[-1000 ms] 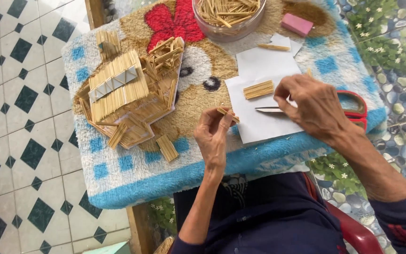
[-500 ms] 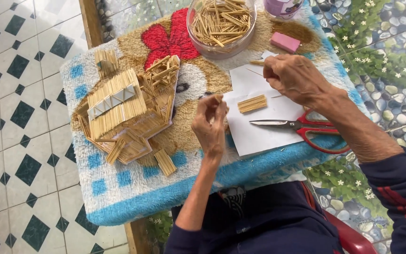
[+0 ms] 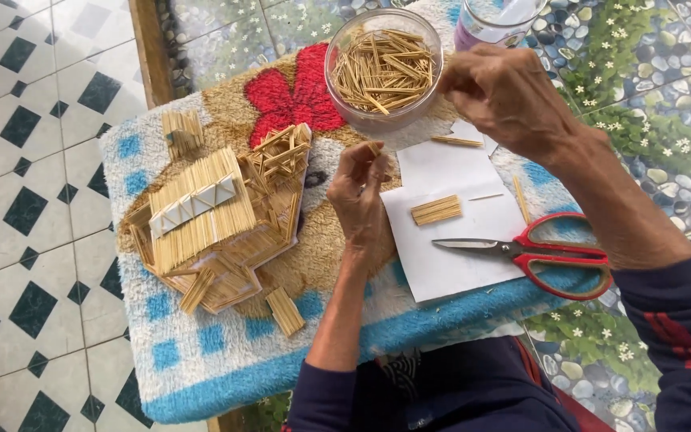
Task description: The person assembles a small structure using wooden sticks and glue. They pick up sticks, apply glue, and use scissors to trim excess length, then place the pieces onto a partially built model on the table.
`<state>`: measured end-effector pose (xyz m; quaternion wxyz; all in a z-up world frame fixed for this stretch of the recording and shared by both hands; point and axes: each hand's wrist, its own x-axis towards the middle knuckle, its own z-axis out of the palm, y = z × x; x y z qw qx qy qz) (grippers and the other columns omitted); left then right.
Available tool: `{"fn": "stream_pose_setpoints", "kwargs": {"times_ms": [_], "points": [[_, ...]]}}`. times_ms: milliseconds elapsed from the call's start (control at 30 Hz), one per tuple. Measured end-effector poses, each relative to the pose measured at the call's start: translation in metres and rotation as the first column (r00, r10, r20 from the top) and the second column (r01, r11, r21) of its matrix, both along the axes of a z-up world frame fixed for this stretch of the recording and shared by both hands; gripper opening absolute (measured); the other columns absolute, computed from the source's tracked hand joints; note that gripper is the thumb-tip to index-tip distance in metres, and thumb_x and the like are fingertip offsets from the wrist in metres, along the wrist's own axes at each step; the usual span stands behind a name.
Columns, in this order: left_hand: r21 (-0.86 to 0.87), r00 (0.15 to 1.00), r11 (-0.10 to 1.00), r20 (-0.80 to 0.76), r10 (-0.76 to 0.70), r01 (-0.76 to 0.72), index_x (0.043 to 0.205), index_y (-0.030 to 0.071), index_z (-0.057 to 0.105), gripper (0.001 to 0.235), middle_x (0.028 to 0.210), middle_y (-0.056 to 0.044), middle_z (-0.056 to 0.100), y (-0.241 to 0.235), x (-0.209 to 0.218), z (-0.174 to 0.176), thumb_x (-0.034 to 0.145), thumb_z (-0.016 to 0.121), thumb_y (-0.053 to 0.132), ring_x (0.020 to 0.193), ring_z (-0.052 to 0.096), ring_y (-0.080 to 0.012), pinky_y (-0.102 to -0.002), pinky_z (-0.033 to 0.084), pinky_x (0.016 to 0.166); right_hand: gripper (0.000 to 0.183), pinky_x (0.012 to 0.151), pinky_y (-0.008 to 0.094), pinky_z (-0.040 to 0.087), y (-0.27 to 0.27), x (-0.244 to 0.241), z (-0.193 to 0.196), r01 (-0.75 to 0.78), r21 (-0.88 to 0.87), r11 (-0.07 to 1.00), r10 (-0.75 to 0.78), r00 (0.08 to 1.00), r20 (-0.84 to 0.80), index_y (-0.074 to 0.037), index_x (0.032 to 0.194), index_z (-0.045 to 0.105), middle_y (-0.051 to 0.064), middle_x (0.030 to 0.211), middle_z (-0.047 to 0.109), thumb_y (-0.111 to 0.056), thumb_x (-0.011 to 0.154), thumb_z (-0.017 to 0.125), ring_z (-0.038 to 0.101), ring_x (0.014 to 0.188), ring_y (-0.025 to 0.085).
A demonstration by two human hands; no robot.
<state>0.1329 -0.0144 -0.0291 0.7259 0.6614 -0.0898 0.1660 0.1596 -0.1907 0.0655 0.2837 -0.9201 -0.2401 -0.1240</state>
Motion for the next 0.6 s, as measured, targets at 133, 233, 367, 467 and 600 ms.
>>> {"fn": "stream_pose_setpoints", "kwargs": {"times_ms": [133, 233, 367, 467, 600], "points": [[-0.13, 0.997, 0.99, -0.05, -0.061, 0.054, 0.095, 0.008, 0.057, 0.015, 0.074, -0.008, 0.06, 0.005, 0.011, -0.007, 0.08, 0.057, 0.013, 0.065, 0.06, -0.0127, -0.022, 0.054, 0.056, 0.008, 0.055, 0.032, 0.047, -0.004, -0.02, -0.019, 0.021, -0.122, 0.992, -0.042, 0.983, -0.178, 0.006, 0.083, 0.061, 0.019, 0.067, 0.057, 0.002, 0.08, 0.056, 0.055, 0.059, 0.026], [-0.202, 0.98, 0.965, -0.076, -0.185, 0.166, 0.093, 0.007, 0.058, 0.017, 0.073, -0.01, 0.06, 0.001, 0.01, 0.003, 0.079, 0.059, 0.015, 0.063, 0.062, -0.016, -0.024, 0.055, 0.056, 0.006, 0.055, 0.029, 0.047, -0.008, -0.029, -0.039, 0.072, -0.181, 0.981, -0.116, 0.963, -0.243, 0.001, 0.081, 0.062, 0.016, 0.066, 0.059, 0.0, 0.076, 0.058, 0.057, 0.059, 0.022], [-0.295, 0.929, 0.901, -0.093, -0.359, 0.318, 0.092, 0.001, 0.058, 0.017, 0.073, -0.016, 0.058, 0.001, 0.011, 0.002, 0.078, 0.059, 0.01, 0.063, 0.063, -0.0224, -0.028, 0.055, 0.055, 0.003, 0.058, 0.032, 0.046, -0.008, -0.029, -0.05, 0.046, -0.075, 0.996, -0.065, 0.958, -0.278, -0.002, 0.075, 0.061, 0.014, 0.07, 0.059, -0.002, 0.074, 0.058, 0.059, 0.067, 0.024], [-0.349, 0.909, 0.869, -0.099, -0.406, 0.35, 0.091, -0.002, 0.057, 0.019, 0.072, -0.018, 0.057, 0.0, 0.012, 0.003, 0.076, 0.06, 0.009, 0.062, 0.063, -0.0253, -0.03, 0.055, 0.053, 0.004, 0.058, 0.032, 0.046, -0.016, -0.028, -0.051, 0.06, -0.082, 0.995, -0.081, 0.958, -0.276, -0.002, 0.075, 0.061, 0.013, 0.07, 0.06, -0.003, 0.075, 0.057, 0.058, 0.063, 0.023], [-0.385, 0.887, 0.836, -0.085, -0.455, 0.392, 0.092, -0.005, 0.056, 0.019, 0.073, -0.018, 0.057, 0.001, 0.012, 0.006, 0.078, 0.059, 0.008, 0.064, 0.062, -0.0252, -0.03, 0.054, 0.055, 0.001, 0.054, 0.03, 0.045, -0.026, -0.017, -0.062, 0.128, -0.113, 0.985, -0.143, 0.98, -0.139, -0.003, 0.078, 0.061, 0.011, 0.07, 0.059, -0.003, 0.077, 0.061, 0.056, 0.058, 0.02]]}}
